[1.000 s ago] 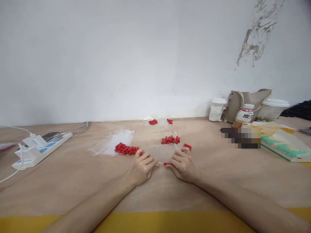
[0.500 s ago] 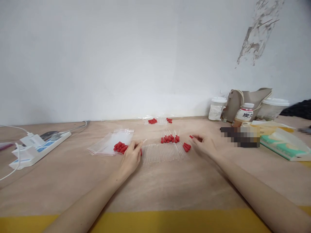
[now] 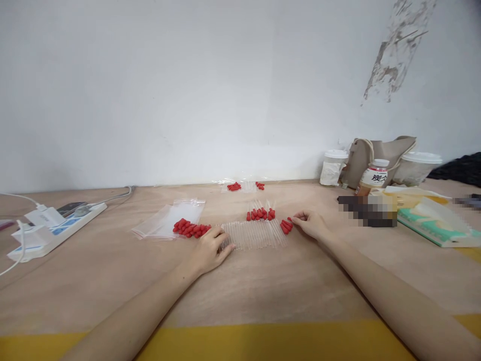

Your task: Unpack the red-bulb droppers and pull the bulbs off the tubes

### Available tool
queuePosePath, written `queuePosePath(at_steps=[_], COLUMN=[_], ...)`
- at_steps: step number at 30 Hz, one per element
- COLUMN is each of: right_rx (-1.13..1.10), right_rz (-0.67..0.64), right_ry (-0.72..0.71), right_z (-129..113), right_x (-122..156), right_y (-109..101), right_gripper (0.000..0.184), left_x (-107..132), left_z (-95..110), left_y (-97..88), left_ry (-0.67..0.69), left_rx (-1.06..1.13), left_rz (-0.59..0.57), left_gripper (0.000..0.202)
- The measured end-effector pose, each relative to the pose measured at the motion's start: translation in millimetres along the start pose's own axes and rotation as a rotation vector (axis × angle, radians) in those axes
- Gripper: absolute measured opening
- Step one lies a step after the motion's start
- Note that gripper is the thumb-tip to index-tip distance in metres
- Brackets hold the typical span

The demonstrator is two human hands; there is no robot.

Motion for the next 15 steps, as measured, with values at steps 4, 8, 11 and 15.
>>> queuePosePath(at_steps=[4,8,11,15], right_rx=[-0.009,-0.013,-0.003,0.003], right_rz=[-0.024,-0.045,-0.035,-0.031], right_ry=[-0.016,-0.032,-0.023,-0.024], right_z=[-3.5,-3.5,-0.2,2.1], right_x=[0.5,0.2,-0.7,-2.3], right_y=[6.2,11.4,10.8,10.5], right_gripper=[0.026,0.023,0.022,0.025], left_x=[4.1,4.2,3.1,3.5], left_z=[0.5,-9.5,-17.1,-22.6], left_y=[-3.1,-2.7,-2.9,-4.0], left_ry=[0.039,0.084,0.112,0.154], left_rx=[-0.02,-0.125,-0.172,-0.199], left_rz=[-0.084,-0.131,-0.14,-0.148], left_gripper=[0.041,0.049,0.043,0.035])
Point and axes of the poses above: each hand's wrist, its own x-axis away from the middle knuckle, its own y-axis out of the palm, z = x × y, the point moved 10 cm from there along -x, towards the middle knuckle, and after that the axes turned 7 degrees about -y, right-handed, at the moved point
